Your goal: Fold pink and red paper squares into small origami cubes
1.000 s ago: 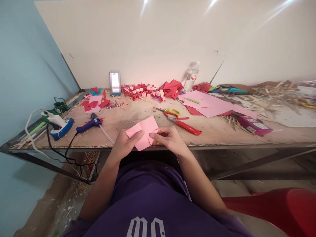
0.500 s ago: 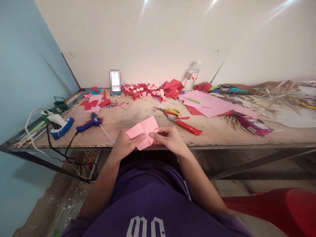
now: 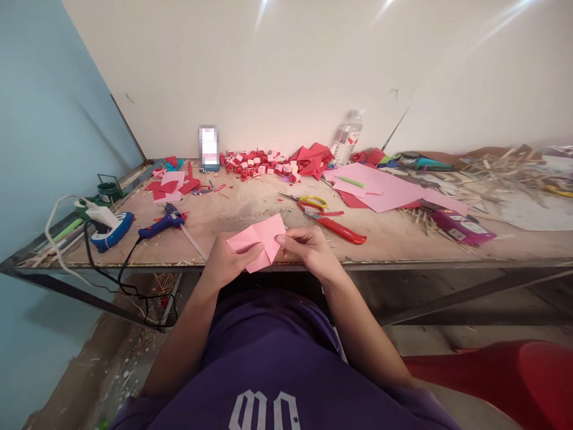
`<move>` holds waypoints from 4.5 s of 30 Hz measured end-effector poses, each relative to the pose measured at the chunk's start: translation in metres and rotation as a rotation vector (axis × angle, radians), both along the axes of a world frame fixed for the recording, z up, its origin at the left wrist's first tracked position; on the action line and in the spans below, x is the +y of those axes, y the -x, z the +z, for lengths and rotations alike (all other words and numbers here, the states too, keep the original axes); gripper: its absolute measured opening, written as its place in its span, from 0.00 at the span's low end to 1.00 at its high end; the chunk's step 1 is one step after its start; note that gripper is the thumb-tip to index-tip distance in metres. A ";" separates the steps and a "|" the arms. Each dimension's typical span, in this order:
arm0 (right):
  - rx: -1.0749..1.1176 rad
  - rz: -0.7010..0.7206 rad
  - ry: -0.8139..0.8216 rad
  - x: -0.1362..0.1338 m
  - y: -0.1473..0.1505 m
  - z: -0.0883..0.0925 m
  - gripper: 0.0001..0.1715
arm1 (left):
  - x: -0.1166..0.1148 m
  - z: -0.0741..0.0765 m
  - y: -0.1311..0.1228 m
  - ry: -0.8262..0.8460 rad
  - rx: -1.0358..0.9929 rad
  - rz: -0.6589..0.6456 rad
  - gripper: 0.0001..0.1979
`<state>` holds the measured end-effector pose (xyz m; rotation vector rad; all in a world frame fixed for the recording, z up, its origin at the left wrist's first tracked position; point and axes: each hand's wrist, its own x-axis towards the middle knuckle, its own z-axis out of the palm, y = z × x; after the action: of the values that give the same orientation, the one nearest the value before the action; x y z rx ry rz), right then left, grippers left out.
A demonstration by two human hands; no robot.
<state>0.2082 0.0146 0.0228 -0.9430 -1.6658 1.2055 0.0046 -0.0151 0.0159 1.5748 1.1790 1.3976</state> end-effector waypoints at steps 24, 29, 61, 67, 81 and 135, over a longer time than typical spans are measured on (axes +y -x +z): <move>-0.079 0.085 -0.130 0.001 0.002 0.003 0.26 | 0.000 0.001 -0.002 -0.062 -0.025 0.075 0.13; -0.028 0.003 -0.163 0.002 0.002 -0.001 0.26 | -0.001 0.005 -0.006 -0.047 0.011 0.059 0.11; -0.028 0.012 -0.154 0.006 0.005 -0.005 0.23 | 0.017 0.000 -0.019 -0.086 -0.153 0.226 0.12; -0.045 0.030 -0.137 0.006 0.005 -0.004 0.22 | 0.020 -0.002 -0.019 -0.071 -0.172 0.242 0.13; -0.017 0.073 -0.088 0.003 0.005 -0.004 0.23 | 0.025 -0.007 -0.018 -0.079 -0.272 0.262 0.14; 0.063 0.305 0.080 0.003 -0.016 0.006 0.24 | 0.017 0.005 0.005 0.122 -0.397 -0.031 0.14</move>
<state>0.2243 0.0176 0.0288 -0.7067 -1.7656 1.4971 -0.0004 0.0023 0.0204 1.1579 0.9738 1.5012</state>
